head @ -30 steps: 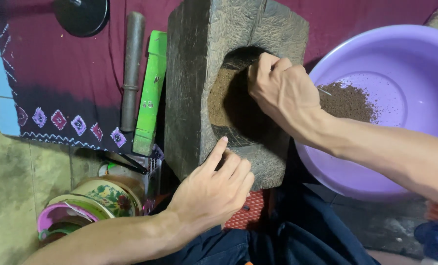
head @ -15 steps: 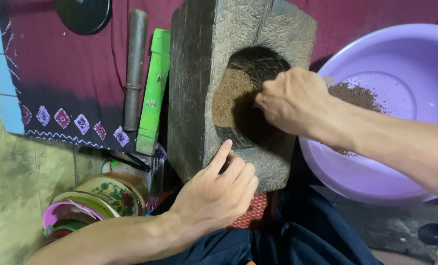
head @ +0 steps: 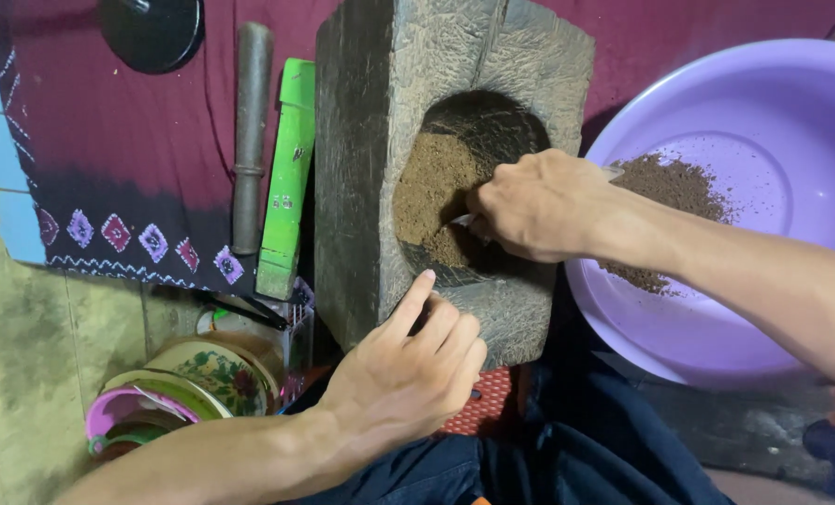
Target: The person empties ground material from a wooden mortar into a bowl using their hands and a spoon.
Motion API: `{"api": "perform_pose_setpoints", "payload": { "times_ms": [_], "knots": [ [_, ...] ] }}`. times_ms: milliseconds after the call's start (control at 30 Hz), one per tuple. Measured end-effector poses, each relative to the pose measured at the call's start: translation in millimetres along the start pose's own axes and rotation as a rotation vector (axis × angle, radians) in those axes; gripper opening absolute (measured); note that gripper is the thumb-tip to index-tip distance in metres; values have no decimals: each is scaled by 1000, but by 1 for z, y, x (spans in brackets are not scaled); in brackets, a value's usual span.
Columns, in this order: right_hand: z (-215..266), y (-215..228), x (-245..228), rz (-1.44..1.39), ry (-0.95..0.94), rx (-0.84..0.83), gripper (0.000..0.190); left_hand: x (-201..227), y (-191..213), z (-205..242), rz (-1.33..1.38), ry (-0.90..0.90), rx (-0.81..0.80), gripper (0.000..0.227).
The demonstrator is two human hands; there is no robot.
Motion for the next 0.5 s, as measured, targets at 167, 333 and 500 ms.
{"api": "perform_pose_setpoints", "payload": {
  "times_ms": [167,333,500],
  "knots": [
    [4,6,0,-127,-4,-4,39,12,-1,0,-76,-10,-43,26],
    [13,-4,14,-215,1,14,51,39,-14,-5,-214,-96,-95,39],
    [45,16,20,-335,-32,81,35,66,-49,-11,-173,-89,-230,57]
  ]
}}
Point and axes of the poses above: each hand's wrist, its own z-axis away from the middle knuckle, its own y-axis out of the back of the hand, x = y × z, the point moved 6 cm from there along -z, towards the middle knuckle, and after that the axes turned 7 degrees about x, right-handed, at the moved point
